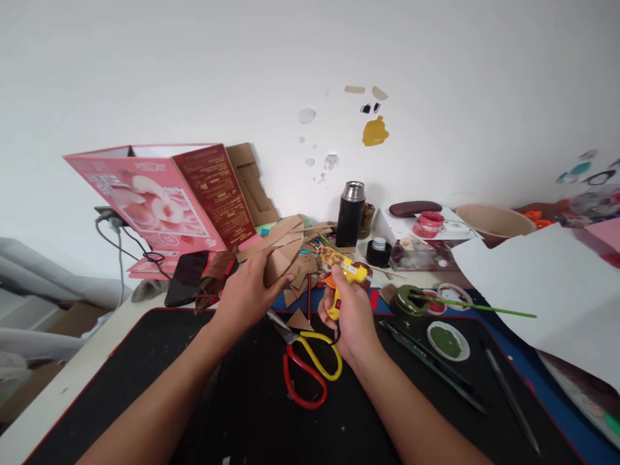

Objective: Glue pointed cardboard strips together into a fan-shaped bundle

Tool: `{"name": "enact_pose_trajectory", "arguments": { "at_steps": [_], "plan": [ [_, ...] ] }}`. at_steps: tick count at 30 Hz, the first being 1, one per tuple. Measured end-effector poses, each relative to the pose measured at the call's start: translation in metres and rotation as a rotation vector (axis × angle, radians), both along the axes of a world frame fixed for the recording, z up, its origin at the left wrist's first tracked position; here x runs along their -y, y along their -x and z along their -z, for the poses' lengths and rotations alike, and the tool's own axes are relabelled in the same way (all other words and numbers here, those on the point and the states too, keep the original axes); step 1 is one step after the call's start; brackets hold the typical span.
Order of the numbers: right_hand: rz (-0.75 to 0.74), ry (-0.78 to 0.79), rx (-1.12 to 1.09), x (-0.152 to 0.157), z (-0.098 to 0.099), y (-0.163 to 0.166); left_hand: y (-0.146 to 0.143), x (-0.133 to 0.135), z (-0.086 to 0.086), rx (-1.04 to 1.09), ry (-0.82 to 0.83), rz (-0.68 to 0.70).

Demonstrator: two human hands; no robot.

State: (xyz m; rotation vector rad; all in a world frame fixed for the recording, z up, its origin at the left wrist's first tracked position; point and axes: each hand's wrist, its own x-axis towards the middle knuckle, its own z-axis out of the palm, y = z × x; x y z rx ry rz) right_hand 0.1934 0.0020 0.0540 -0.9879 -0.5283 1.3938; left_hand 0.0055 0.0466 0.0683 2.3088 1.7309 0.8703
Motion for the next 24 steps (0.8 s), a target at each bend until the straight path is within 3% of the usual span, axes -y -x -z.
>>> {"name": "enact_pose_trajectory", "arguments": {
  "at_steps": [14,24],
  "plan": [
    [-0.066,-0.054,0.147,0.004,0.001,0.004,0.01,-0.004,-0.011,-0.191,-0.133,-0.061],
    [-0.067,-0.071,0.229,0.003,0.002,0.003,0.015,-0.005,-0.008,-0.257,-0.22,-0.065]
  ]
}}
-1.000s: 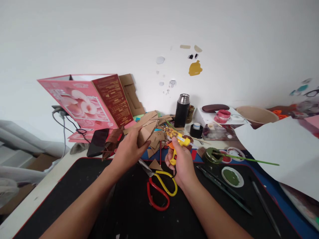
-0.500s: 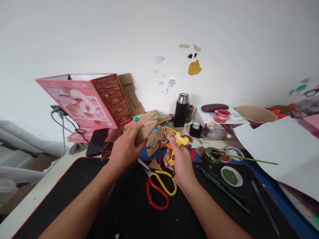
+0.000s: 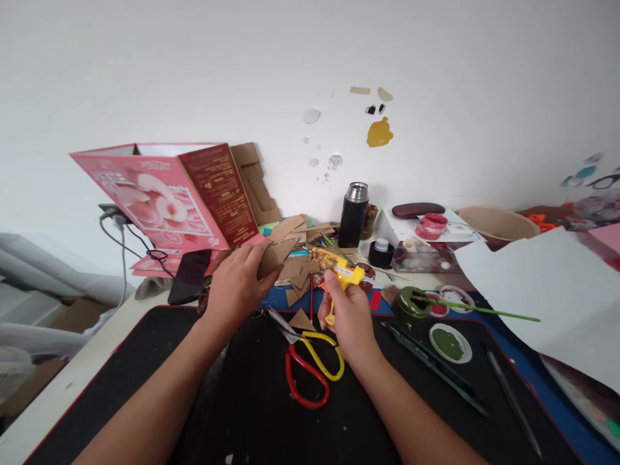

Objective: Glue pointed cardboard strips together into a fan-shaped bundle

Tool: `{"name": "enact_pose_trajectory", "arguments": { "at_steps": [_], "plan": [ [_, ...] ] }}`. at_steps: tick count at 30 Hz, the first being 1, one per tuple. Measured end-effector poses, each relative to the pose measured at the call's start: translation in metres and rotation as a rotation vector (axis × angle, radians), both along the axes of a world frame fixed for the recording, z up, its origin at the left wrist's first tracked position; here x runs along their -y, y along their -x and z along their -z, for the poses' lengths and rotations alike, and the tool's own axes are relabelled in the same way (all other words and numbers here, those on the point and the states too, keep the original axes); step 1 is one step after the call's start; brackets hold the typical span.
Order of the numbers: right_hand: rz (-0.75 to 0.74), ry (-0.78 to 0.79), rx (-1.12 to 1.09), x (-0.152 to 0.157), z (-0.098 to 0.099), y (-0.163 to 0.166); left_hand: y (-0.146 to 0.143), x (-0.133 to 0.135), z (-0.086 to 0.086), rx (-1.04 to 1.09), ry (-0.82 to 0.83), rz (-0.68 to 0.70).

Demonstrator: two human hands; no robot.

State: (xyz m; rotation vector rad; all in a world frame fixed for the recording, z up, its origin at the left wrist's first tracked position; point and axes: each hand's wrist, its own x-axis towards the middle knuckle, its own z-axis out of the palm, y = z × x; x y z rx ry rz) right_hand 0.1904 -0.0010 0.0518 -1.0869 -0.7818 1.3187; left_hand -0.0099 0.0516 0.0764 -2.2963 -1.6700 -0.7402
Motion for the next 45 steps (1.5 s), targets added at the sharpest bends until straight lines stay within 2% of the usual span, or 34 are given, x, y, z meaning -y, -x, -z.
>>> {"name": "enact_pose_trajectory", "arguments": {
  "at_steps": [16,29,45],
  "plan": [
    [0.004,0.011,-0.003,-0.0002,-0.0008,-0.0001,-0.0044,0.0006,-0.0006,0.146,0.072,-0.009],
    [-0.019,0.01,0.027,0.0007,-0.0015,0.0011,-0.0058,0.0017,-0.0007,0.124,0.084,-0.052],
    [-0.054,0.043,0.035,0.0021,0.0028,0.0053,-0.0039,0.0017,-0.0014,0.058,-0.029,0.011]
  ]
}}
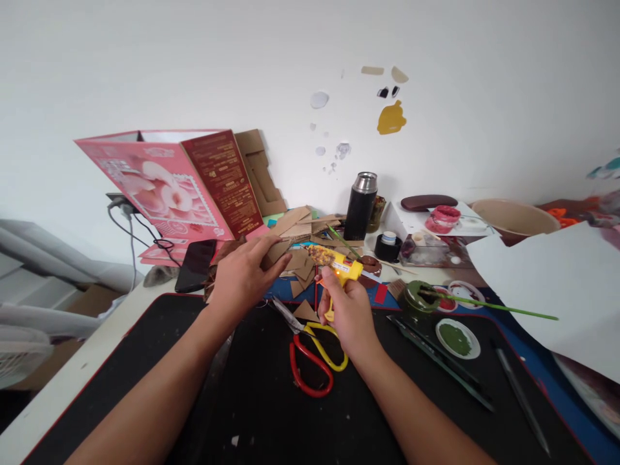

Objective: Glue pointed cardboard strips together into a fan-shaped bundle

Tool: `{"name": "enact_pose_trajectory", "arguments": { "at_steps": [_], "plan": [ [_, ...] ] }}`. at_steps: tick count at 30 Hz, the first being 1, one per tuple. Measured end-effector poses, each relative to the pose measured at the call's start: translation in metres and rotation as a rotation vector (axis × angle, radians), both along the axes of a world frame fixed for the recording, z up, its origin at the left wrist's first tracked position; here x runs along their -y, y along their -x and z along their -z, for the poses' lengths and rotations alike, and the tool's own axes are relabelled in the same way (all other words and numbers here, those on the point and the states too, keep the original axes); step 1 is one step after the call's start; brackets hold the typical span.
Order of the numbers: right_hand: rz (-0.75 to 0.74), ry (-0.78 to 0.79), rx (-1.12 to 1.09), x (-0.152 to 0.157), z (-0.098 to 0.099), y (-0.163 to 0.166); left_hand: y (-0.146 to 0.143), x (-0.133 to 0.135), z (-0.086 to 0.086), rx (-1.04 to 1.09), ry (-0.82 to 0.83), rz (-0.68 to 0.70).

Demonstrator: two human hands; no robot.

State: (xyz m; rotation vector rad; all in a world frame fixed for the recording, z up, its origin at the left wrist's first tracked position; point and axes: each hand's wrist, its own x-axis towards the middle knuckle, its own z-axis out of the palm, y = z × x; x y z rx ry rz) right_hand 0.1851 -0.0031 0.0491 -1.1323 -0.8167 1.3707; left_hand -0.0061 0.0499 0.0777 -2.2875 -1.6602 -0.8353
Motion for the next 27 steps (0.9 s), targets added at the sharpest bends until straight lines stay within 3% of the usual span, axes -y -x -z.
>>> {"name": "enact_pose_trajectory", "arguments": {
  "at_steps": [27],
  "plan": [
    [-0.008,-0.055,0.136,0.0075,-0.0051,0.0007,-0.0029,0.0027,0.001,0.005,0.003,0.015]
  ]
}}
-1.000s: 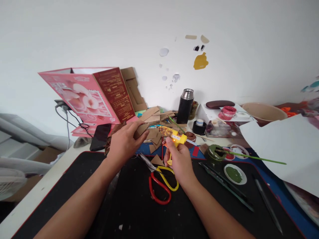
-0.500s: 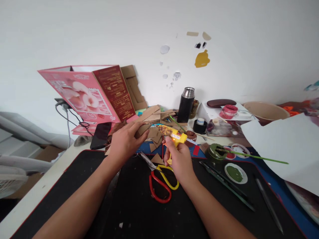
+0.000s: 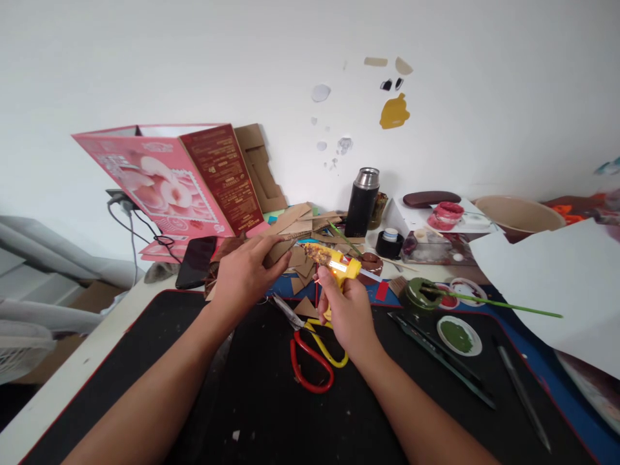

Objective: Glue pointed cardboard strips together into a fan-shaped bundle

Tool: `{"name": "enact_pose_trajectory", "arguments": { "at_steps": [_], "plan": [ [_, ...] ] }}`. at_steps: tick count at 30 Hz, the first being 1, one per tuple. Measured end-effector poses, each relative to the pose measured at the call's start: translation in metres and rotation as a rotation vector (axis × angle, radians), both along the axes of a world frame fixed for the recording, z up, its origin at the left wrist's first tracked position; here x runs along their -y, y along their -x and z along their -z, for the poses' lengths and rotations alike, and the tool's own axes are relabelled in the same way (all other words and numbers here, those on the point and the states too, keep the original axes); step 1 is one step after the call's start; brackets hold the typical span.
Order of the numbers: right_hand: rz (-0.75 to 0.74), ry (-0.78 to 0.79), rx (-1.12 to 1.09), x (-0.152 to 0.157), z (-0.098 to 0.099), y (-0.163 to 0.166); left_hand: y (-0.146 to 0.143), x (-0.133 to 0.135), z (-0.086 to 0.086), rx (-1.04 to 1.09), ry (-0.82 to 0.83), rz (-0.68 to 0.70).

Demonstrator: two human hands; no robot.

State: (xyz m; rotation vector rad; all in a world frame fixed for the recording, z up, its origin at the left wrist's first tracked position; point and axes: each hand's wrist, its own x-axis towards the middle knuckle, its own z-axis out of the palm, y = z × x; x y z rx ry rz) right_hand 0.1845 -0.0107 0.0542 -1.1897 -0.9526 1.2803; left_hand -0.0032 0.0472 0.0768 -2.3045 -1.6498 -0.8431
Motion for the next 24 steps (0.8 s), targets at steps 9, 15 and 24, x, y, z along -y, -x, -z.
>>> {"name": "enact_pose_trajectory", "arguments": {
  "at_steps": [9,15,24],
  "plan": [
    [0.001,-0.021,0.022,-0.0005,0.0016,0.0,-0.0032,0.0015,-0.0002,0.002,0.027,0.002],
    [-0.006,-0.015,0.039,-0.0006,0.003,0.0002,-0.0047,0.0027,-0.0015,-0.008,0.04,-0.003],
    [0.005,-0.025,0.042,-0.0003,0.0013,0.0002,-0.0045,0.0025,-0.002,0.004,0.047,0.006]
  ]
}}
